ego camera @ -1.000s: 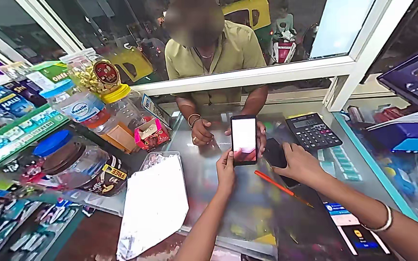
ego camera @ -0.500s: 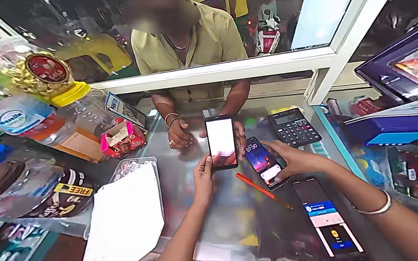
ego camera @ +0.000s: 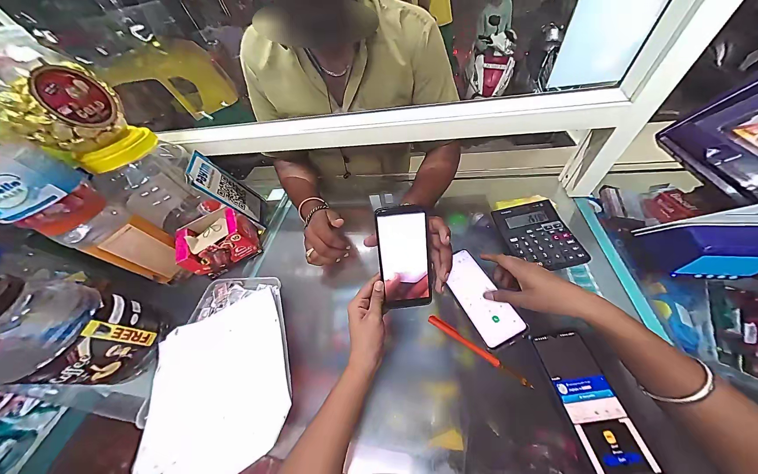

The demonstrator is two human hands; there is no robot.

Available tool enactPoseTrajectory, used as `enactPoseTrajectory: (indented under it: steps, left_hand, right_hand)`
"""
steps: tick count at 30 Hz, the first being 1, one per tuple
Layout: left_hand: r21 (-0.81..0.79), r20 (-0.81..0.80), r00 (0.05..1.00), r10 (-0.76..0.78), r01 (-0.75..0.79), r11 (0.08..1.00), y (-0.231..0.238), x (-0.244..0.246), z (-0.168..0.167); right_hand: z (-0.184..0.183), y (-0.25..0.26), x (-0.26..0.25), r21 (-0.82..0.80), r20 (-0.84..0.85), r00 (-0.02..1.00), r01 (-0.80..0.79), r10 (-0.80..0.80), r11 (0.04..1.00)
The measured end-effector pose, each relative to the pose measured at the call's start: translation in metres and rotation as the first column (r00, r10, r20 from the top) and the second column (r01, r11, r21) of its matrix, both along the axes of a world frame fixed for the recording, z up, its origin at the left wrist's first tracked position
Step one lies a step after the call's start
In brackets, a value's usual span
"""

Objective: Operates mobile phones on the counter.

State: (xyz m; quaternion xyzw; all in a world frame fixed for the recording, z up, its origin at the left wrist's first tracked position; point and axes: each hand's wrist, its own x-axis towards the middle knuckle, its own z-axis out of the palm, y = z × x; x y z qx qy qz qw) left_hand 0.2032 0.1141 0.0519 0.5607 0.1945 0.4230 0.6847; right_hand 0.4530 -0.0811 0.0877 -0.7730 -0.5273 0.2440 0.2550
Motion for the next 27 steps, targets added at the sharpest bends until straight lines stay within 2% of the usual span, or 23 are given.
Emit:
enactPoseTrajectory:
  steps: [4, 11, 19, 27]
  left_hand:
    - [0.000, -0.010, 1.000, 0.004, -0.004, 1.000, 0.000, 0.000, 0.000]
    - [-0.001, -0.022, 1.000, -0.006, 0.006, 1.000, 0.001, 0.000, -0.002]
    - [-0.025, -0.009, 1.000, -0.018, 0.017, 1.000, 0.003, 0.000, -0.003]
    - [-0.023, -0.014, 1.000, -0.019, 0.019, 1.000, 0.001, 0.000, 0.000]
  right_hand:
    - [0.005, -0.003, -0.001, -0.060, -0.045, 0.991, -0.126, 0.123, 0.990]
    - [0.006, -0.006, 0.005, -0.085, -0.052, 0.977, -0.212, 0.208, 0.974]
    - [0.007, -0.007, 0.007, -0.066, -0.087, 0.978, -0.198, 0.192, 0.978]
    - [0.007, -0.001, -0.006, -0.050, -0.059, 0.998, -0.010, 0.007, 0.999]
